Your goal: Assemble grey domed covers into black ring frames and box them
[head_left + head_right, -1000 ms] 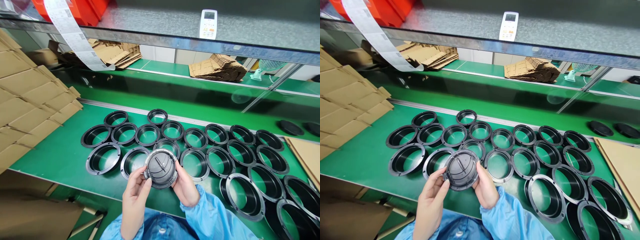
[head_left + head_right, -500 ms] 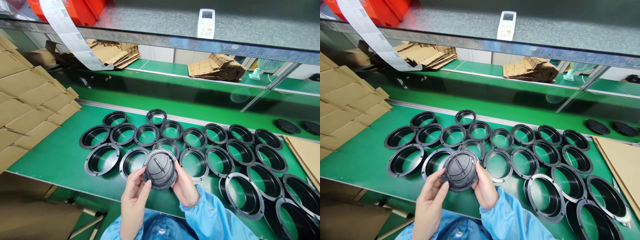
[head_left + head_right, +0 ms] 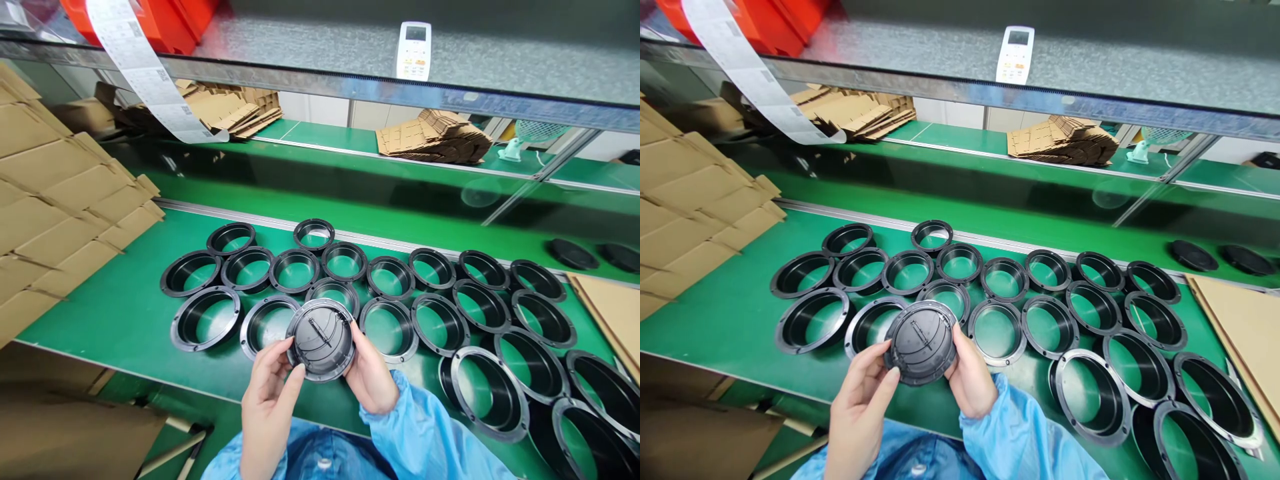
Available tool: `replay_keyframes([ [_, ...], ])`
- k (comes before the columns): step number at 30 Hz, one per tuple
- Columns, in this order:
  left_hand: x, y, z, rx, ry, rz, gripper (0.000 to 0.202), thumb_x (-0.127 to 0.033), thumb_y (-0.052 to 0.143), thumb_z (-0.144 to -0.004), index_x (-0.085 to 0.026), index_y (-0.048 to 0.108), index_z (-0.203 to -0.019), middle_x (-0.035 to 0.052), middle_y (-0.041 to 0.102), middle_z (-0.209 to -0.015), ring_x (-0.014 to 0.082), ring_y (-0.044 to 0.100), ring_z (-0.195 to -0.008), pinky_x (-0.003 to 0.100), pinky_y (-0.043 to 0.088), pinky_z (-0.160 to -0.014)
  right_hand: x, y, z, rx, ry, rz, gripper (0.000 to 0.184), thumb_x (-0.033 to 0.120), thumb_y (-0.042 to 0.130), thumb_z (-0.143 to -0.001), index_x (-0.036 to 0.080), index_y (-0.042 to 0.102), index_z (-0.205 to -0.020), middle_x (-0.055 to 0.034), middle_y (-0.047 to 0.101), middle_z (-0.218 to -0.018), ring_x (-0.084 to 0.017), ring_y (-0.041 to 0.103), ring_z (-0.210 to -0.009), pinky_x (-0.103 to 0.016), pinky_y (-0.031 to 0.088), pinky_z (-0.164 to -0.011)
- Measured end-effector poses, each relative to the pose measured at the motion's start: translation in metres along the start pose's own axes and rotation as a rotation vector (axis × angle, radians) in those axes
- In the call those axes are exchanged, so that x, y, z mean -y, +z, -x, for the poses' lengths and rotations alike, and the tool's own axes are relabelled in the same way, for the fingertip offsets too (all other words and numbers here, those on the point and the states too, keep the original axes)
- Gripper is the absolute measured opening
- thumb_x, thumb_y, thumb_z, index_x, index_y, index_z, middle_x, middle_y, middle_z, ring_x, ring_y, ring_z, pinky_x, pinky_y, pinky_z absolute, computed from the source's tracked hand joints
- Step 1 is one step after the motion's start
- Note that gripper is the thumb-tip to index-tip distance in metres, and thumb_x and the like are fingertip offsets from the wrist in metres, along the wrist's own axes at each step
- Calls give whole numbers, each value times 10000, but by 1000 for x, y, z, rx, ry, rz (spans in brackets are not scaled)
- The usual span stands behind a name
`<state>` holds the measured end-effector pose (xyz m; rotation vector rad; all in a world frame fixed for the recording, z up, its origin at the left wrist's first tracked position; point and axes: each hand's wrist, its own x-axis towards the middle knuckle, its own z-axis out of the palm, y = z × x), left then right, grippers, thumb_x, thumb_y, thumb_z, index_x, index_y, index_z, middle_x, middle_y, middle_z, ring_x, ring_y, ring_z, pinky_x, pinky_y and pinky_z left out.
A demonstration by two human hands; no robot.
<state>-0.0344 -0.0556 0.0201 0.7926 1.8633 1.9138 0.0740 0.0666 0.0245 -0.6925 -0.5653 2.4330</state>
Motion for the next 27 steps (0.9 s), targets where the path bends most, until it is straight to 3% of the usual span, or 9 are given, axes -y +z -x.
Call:
replay_keyframes([
  [8,0,-1,3,1,-34,-27,310,-429,736,-941,-314,704,-1227,40,612,-1269,133,634,-1099,106,532,-938,-3,-3,-1,-32,9,-22,495,589,757,-882,291,746,-1277,-10,740,-1293,-241,632,-1293,-413,451,-1181],
  [11,5,-2,3,-2,-138,46,388,-471,756,-922,-290,694,-1259,58,650,-1276,163,641,-1113,149,549,-950,-3,-3,-1,-34,8,-2,493,604,777,-856,303,762,-1246,-18,745,-1280,-254,623,-1304,-438,461,-1174],
  [15,11,-2,1,10,-307,176,567,-543,806,-863,-258,665,-1332,73,744,-1115,188,686,-961,212,601,-844,-4,-4,2,-8,-50,102,506,621,756,-865,296,760,-1251,-34,727,-1317,-269,589,-1342,-458,452,-1183],
  [21,14,-5,0,-9,-349,221,560,-571,821,-843,-291,696,-1311,61,714,-1298,215,660,-1180,192,568,-934,-7,-12,9,42,-190,269,397,571,732,-908,331,774,-1222,-14,701,-1363,-258,553,-1374,-439,386,-1235],
  [27,14,-5,-2,-1,-345,239,509,-539,832,-843,-302,716,-1279,43,714,-1308,215,657,-1206,193,555,-972,-7,-13,14,114,-231,367,450,567,663,-959,309,723,-1322,-36,672,-1408,-273,556,-1361,-457,400,-1222],
])
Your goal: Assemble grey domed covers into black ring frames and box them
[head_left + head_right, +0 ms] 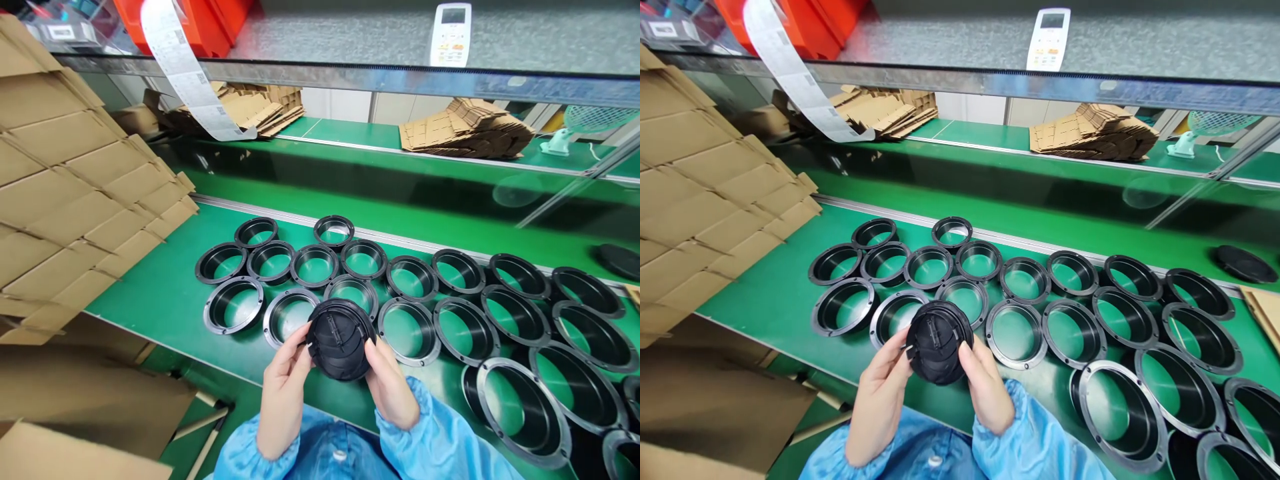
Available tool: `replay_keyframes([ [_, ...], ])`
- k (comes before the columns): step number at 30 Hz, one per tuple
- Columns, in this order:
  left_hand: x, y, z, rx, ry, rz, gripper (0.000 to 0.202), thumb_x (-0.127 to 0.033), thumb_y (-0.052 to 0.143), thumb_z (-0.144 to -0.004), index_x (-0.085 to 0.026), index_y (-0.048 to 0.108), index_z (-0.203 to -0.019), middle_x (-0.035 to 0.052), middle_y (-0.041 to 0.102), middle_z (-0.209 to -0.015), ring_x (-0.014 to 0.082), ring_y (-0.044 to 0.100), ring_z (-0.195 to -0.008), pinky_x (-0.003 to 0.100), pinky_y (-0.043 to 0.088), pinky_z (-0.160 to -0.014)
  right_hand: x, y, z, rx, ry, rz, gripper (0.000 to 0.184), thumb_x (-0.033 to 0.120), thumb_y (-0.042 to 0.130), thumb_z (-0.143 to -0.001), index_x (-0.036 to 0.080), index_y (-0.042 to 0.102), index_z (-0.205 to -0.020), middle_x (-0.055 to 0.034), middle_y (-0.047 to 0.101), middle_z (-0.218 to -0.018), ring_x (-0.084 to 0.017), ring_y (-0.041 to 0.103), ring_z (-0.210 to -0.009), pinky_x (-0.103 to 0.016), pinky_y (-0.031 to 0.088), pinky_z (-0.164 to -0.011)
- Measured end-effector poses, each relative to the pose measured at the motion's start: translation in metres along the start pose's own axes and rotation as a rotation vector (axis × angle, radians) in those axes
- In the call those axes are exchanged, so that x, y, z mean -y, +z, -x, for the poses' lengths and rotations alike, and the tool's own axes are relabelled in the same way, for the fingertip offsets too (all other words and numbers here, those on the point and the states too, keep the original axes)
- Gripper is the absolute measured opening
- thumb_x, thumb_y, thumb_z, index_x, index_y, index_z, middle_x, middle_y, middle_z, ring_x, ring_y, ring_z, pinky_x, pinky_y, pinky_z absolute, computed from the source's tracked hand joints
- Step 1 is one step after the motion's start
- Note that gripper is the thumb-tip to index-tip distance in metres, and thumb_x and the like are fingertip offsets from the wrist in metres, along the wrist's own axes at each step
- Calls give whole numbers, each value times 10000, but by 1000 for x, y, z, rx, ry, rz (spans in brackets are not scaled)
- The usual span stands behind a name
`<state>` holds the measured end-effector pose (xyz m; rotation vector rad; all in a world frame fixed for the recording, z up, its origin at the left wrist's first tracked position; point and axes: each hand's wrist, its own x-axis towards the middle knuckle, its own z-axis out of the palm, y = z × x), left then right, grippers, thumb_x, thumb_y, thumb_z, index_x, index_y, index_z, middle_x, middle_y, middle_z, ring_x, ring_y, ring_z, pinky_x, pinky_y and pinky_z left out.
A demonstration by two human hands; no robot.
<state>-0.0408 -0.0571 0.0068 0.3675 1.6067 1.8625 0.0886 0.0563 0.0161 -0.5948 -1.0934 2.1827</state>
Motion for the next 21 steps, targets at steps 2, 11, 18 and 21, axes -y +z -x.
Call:
replay_keyframes([
  [2,-2,2,0,8,-4,8,500,-528,830,-849,-298,716,-1279,45,719,-1296,219,654,-1211,203,553,-986,1,1,0,-29,17,-19,450,586,693,-930,309,748,-1280,-33,683,-1391,-279,550,-1370,-464,401,-1222],
  [11,-6,1,0,8,-22,-14,581,-562,828,-839,-275,692,-1324,68,739,-1194,189,663,-1041,216,575,-913,4,5,-3,-100,119,-117,482,619,758,-863,322,765,-1242,-21,688,-1384,-292,486,-1436,-479,354,-1249],
  [18,-8,2,1,3,-23,-46,606,-579,821,-833,-257,688,-1328,66,734,-1068,165,621,-896,212,577,-840,3,5,-5,-144,137,-162,491,619,805,-818,318,780,-1206,-21,717,-1334,-288,488,-1436,-485,359,-1248],
  [21,-10,3,2,-4,-1,-81,596,-577,812,-839,-249,695,-1322,49,711,-931,160,604,-839,215,576,-822,3,6,-6,-162,153,-197,482,613,820,-805,320,788,-1187,-28,728,-1314,-287,509,-1421,-493,351,-1255],
])
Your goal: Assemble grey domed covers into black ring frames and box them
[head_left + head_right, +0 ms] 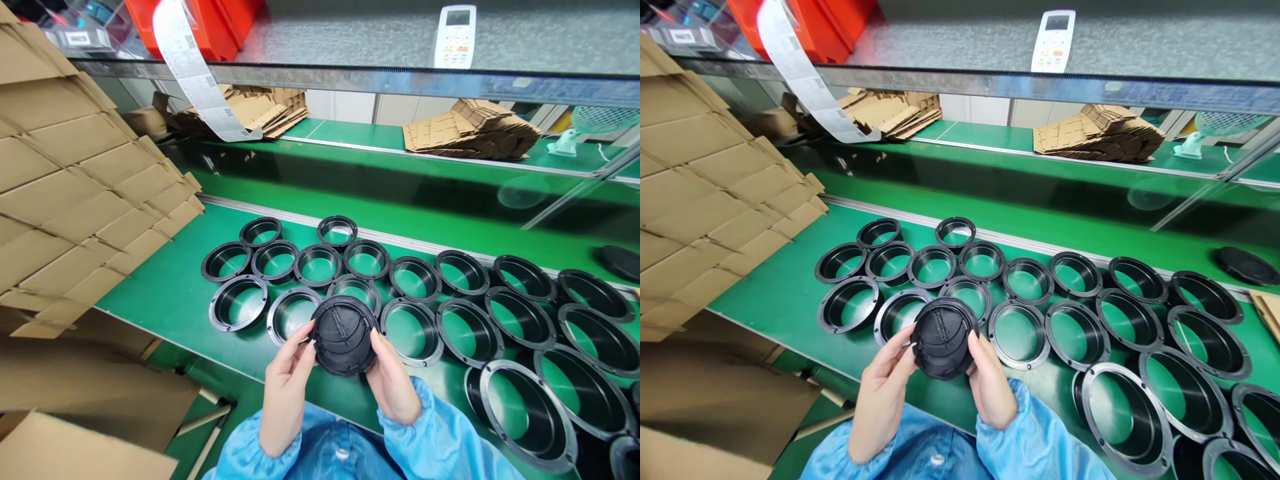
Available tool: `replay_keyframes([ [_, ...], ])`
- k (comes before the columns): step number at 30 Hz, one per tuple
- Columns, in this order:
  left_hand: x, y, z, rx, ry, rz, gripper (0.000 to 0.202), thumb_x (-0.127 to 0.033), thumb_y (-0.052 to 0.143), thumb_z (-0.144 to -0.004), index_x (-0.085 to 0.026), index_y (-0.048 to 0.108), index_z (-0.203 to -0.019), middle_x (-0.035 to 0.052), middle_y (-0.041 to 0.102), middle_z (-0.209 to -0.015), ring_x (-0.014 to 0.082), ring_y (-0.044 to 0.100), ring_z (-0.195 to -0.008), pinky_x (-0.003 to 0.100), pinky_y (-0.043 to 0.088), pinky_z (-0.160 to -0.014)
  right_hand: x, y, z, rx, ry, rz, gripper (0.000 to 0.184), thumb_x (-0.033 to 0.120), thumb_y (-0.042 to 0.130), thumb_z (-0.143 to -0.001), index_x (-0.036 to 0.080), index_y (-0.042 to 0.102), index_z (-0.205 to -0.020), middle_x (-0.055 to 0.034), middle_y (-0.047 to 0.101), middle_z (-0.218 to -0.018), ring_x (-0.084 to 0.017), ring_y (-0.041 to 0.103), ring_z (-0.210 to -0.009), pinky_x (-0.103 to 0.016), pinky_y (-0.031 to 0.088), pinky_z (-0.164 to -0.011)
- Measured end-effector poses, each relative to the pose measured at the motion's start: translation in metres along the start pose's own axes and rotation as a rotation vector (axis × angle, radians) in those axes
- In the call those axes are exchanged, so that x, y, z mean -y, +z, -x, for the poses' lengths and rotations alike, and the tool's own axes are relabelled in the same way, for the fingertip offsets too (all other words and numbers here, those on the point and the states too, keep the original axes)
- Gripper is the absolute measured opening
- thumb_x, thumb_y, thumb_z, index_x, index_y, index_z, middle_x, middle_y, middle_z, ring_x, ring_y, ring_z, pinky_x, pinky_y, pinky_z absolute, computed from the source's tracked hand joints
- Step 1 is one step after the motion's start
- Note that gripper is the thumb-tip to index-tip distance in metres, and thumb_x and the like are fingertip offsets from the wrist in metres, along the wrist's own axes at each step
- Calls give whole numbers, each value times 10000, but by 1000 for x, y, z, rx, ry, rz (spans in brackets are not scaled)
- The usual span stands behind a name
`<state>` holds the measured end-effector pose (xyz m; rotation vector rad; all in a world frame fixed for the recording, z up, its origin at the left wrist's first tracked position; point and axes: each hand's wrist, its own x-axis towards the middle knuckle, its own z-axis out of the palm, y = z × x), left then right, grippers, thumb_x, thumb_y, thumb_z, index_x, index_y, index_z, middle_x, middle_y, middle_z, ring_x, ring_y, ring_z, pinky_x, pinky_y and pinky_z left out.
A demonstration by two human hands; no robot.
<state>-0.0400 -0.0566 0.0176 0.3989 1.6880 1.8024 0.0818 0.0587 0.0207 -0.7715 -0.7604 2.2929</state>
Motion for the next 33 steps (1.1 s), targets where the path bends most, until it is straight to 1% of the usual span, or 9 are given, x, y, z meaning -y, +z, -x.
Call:
replay_keyframes([
  [2,-1,0,0,-5,19,-16,588,-575,806,-844,-244,698,-1318,42,692,-875,159,596,-816,213,573,-808,0,1,0,-4,5,-12,485,618,819,-803,310,794,-1176,-37,732,-1305,-288,513,-1419,-495,361,-1250],
  [4,-1,0,0,-11,30,-29,593,-581,806,-841,-237,702,-1312,44,685,-860,164,596,-815,216,572,-802,0,2,0,1,11,-21,489,618,815,-807,305,792,-1182,-41,738,-1292,-289,514,-1419,-499,381,-1239],
  [7,1,-2,0,-21,33,-42,594,-585,805,-839,-231,706,-1306,49,680,-865,172,592,-818,230,571,-806,0,1,1,12,16,-25,481,609,808,-818,303,789,-1189,-47,749,-1265,-291,522,-1413,-504,412,-1220],
  [12,3,-5,1,-19,39,-58,574,-572,783,-867,-243,693,-1329,58,698,-927,174,591,-833,249,567,-841,-1,-2,1,19,12,-21,469,598,804,-827,310,787,-1196,-53,747,-1271,-296,533,-1404,-506,433,-1203],
  [18,5,-7,-1,-17,40,-38,560,-573,797,-860,-251,702,-1309,47,689,-921,177,624,-901,208,559,-821,-1,-2,0,33,19,-14,479,589,777,-861,300,765,-1243,-53,733,-1301,-289,522,-1414,-505,428,-1205],
  [23,7,-7,-1,-20,62,-41,519,-551,802,-867,-270,712,-1293,24,675,-847,164,631,-881,182,562,-800,-1,-1,0,17,35,-10,500,610,790,-838,291,774,-1223,-56,736,-1294,-297,511,-1422,-516,428,-1204],
  [25,7,-7,0,-33,77,-39,505,-543,806,-867,-266,721,-1280,35,712,-899,157,640,-878,178,566,-806,-1,0,0,4,40,-8,502,613,800,-825,296,778,-1213,-52,742,-1282,-298,509,-1423,-518,429,-1203],
  [29,6,-7,2,-53,120,-52,465,-529,807,-870,-261,742,-1244,69,757,-1112,155,666,-912,177,578,-828,0,0,-1,16,36,-11,498,612,791,-836,298,774,-1222,-49,741,-1284,-292,530,-1407,-501,434,-1202],
  [33,3,-7,4,-48,143,-74,446,-498,801,-885,-267,731,-1260,69,755,-1140,165,678,-963,180,580,-862,0,0,-1,34,28,-20,495,618,774,-850,296,774,-1226,-48,746,-1274,-285,561,-1380,-487,445,-1193],
])
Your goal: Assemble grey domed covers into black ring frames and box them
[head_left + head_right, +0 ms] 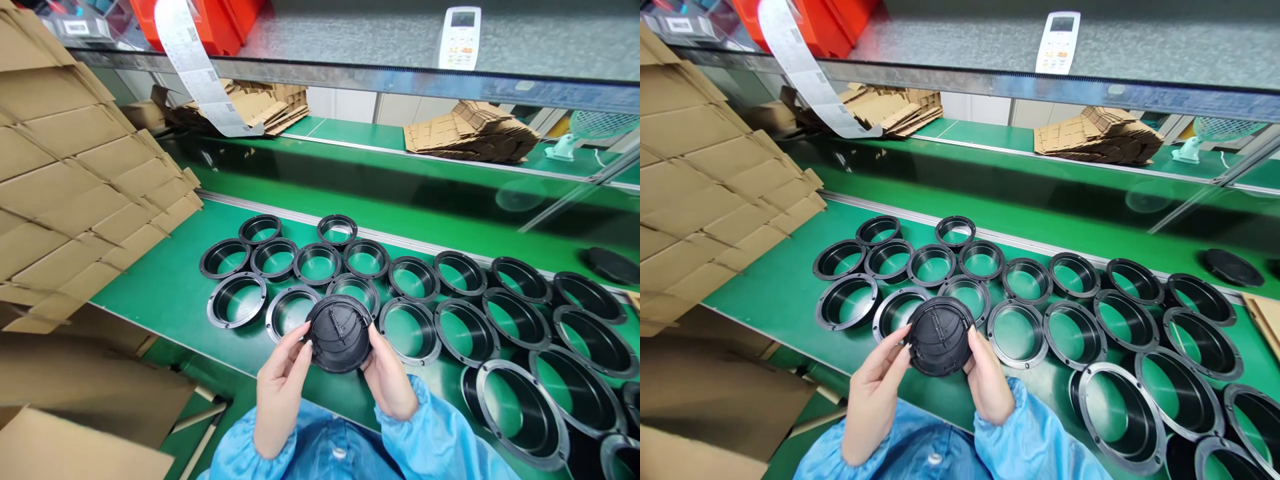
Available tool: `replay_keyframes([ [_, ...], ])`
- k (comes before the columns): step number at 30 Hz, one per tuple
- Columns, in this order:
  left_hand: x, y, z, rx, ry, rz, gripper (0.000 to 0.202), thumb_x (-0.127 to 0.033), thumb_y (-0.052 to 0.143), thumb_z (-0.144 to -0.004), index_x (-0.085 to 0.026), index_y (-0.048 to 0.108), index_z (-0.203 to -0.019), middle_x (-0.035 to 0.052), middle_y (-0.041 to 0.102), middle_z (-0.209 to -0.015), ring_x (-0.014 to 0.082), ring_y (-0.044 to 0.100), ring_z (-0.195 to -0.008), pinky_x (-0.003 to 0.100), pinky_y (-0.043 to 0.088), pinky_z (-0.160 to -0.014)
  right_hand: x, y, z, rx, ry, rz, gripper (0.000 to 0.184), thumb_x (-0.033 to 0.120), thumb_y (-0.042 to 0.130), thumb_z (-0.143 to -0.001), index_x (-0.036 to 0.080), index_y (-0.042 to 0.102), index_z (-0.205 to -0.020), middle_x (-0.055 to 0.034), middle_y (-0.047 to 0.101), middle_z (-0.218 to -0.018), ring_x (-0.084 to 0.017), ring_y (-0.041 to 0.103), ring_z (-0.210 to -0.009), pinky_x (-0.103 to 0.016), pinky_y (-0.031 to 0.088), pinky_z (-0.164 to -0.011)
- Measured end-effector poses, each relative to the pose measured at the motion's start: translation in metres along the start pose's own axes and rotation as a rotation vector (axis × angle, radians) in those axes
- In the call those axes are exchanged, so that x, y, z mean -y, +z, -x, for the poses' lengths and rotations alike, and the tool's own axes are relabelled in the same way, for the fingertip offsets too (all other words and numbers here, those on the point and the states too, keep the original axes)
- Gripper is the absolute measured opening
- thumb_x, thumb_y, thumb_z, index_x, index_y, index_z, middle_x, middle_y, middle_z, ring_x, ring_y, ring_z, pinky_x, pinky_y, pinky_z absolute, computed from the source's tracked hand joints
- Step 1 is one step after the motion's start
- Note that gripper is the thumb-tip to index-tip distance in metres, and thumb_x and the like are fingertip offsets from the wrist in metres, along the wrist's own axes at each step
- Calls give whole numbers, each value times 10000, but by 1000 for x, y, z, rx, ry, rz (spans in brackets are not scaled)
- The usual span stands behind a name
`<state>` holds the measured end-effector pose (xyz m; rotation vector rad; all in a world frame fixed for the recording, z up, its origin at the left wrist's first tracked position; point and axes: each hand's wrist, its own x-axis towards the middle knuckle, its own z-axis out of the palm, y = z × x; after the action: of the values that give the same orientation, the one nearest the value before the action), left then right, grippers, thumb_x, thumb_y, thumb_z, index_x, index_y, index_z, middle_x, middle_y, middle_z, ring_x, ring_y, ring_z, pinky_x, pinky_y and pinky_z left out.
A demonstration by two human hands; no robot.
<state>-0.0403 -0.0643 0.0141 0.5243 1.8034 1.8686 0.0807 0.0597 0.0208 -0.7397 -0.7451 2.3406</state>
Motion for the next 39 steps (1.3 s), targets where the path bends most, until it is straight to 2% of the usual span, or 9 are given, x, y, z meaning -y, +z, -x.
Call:
replay_keyframes([
  [6,-6,2,-1,-12,34,0,391,-489,799,-889,-281,754,-1217,61,745,-1195,165,692,-985,173,585,-869,2,2,0,20,19,-22,469,608,748,-879,292,775,-1226,-49,749,-1268,-277,584,-1356,-482,438,-1195],
  [14,-9,1,1,-17,78,-24,342,-445,795,-895,-280,764,-1194,57,752,-1083,156,693,-928,165,586,-829,2,1,-2,30,50,-50,465,597,752,-881,293,771,-1231,-40,736,-1300,-270,572,-1371,-471,432,-1203],
  [21,-19,5,5,-18,231,-116,237,-395,752,-928,-302,785,-1144,43,735,-1148,161,703,-1017,147,569,-859,3,3,-2,30,54,-56,482,611,764,-864,288,775,-1222,-44,737,-1298,-266,579,-1362,-466,433,-1205],
  [26,-21,2,5,-10,260,-137,223,-381,747,-930,-311,786,-1138,39,740,-1135,156,711,-1004,147,577,-861,1,-2,-4,4,85,-63,505,616,777,-850,259,778,-1208,-59,745,-1280,-265,593,-1346,-468,438,-1199],
  [28,-19,0,5,-8,242,-129,247,-387,746,-930,-304,780,-1160,48,740,-1143,148,716,-947,148,585,-834,-1,-7,-4,72,101,-89,489,604,745,-887,265,762,-1239,-55,730,-1313,-252,609,-1327,-459,445,-1193],
  [30,-17,-2,5,6,220,-116,264,-388,739,-935,-292,775,-1178,63,738,-1160,146,720,-881,153,598,-768,-1,-11,-2,204,138,-125,464,579,699,-936,287,728,-1296,-45,697,-1374,-240,631,-1300,-461,462,-1175],
  [34,-12,-7,10,63,244,-156,254,-357,701,-962,-299,766,-1201,56,759,-1081,158,734,-834,170,607,-697,5,-16,4,472,246,-122,490,581,621,-985,314,656,-1394,-78,649,-1438,-296,664,-1261,-545,546,-1055],
  [37,-8,-17,10,86,342,-227,295,-308,673,-984,-333,719,-1274,23,768,-1081,147,735,-854,181,608,-761,10,-16,7,505,268,-95,501,586,590,-999,284,659,-1392,-109,644,-1439,-332,652,-1280,-570,584,-992],
  [39,-6,-28,6,24,413,-298,309,-287,645,-1003,-340,688,-1304,14,758,-1141,145,727,-909,190,599,-798,10,-16,8,491,263,-102,478,577,576,-1009,284,673,-1374,-102,648,-1434,-339,645,-1290,-597,587,-989],
])
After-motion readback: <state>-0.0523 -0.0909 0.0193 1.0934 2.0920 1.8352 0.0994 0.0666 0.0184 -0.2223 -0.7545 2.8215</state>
